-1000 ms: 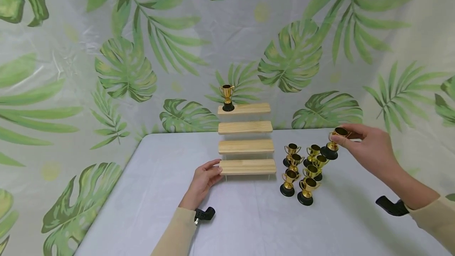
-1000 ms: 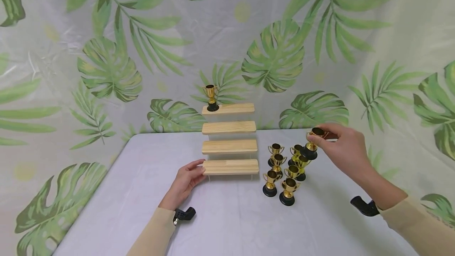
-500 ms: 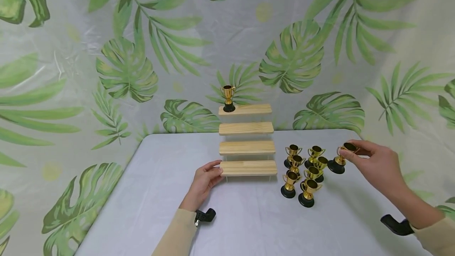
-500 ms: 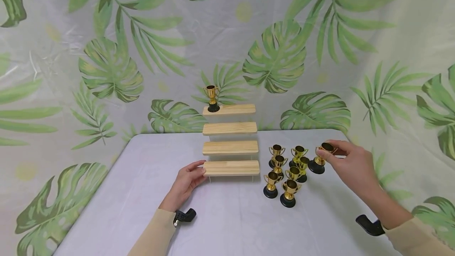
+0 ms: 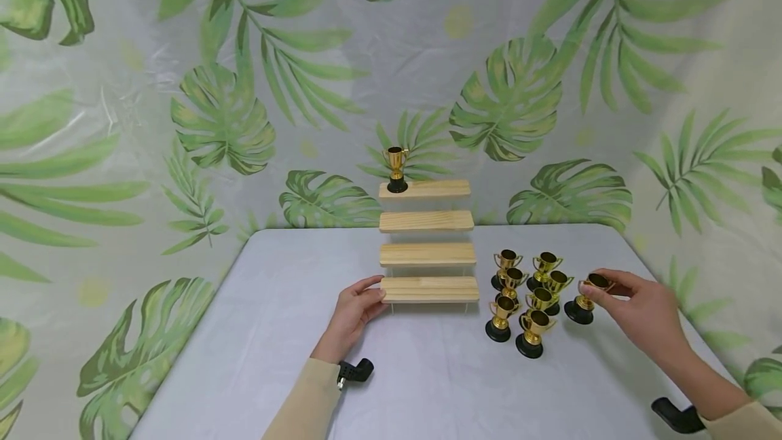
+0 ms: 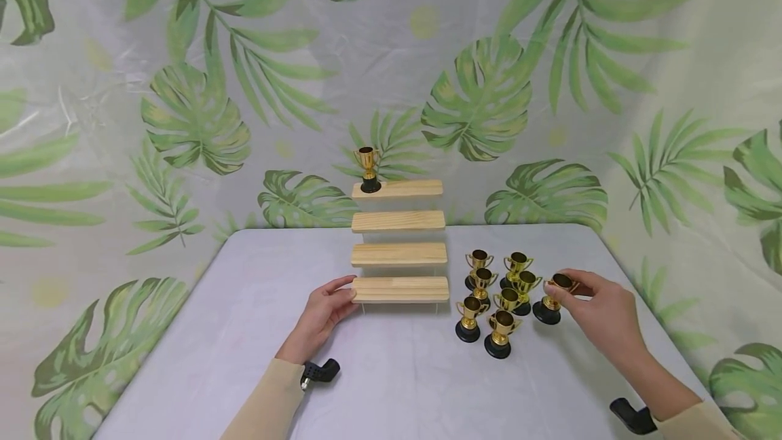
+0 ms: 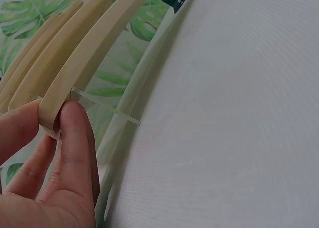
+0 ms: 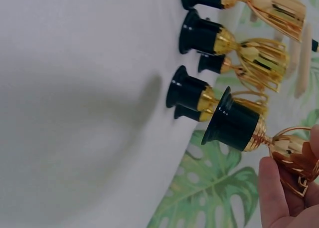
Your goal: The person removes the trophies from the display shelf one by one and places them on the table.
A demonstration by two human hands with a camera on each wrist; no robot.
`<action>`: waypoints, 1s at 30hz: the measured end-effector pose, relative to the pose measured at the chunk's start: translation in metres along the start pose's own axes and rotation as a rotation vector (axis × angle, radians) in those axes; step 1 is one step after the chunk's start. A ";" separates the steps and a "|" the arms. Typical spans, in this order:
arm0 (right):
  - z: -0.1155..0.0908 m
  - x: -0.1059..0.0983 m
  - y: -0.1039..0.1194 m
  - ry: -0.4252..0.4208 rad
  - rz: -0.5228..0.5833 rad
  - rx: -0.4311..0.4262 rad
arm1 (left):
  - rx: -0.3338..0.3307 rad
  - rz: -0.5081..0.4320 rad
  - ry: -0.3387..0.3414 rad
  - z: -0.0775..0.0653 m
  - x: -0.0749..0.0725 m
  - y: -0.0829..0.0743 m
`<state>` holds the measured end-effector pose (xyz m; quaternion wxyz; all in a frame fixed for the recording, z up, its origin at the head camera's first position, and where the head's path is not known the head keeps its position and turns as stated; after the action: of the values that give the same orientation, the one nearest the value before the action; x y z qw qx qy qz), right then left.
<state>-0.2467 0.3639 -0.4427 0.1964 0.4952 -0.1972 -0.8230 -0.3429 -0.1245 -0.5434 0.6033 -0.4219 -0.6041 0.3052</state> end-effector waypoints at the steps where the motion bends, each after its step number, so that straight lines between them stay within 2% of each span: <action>1: -0.002 0.002 -0.002 0.008 0.005 0.006 | -0.003 -0.002 -0.002 0.000 0.000 0.000; 12: -0.012 0.017 -0.012 0.050 -0.032 0.022 | -0.005 0.002 0.014 0.000 0.001 0.001; 30: -0.019 0.034 -0.013 0.013 -0.053 -0.038 | -0.009 -0.005 0.008 0.002 0.000 0.002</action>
<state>-0.2460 0.3553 -0.4825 0.1851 0.5017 -0.1672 -0.8283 -0.3447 -0.1231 -0.5454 0.6045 -0.4243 -0.6042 0.2991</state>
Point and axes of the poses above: each hand's wrist, its own z-axis towards the middle knuckle, its own x-axis out of the palm, y = z × x, the point moved 4 cm from there along z, towards the middle knuckle, and after that the axes turned 6 degrees about -z, right-handed, at the moved point
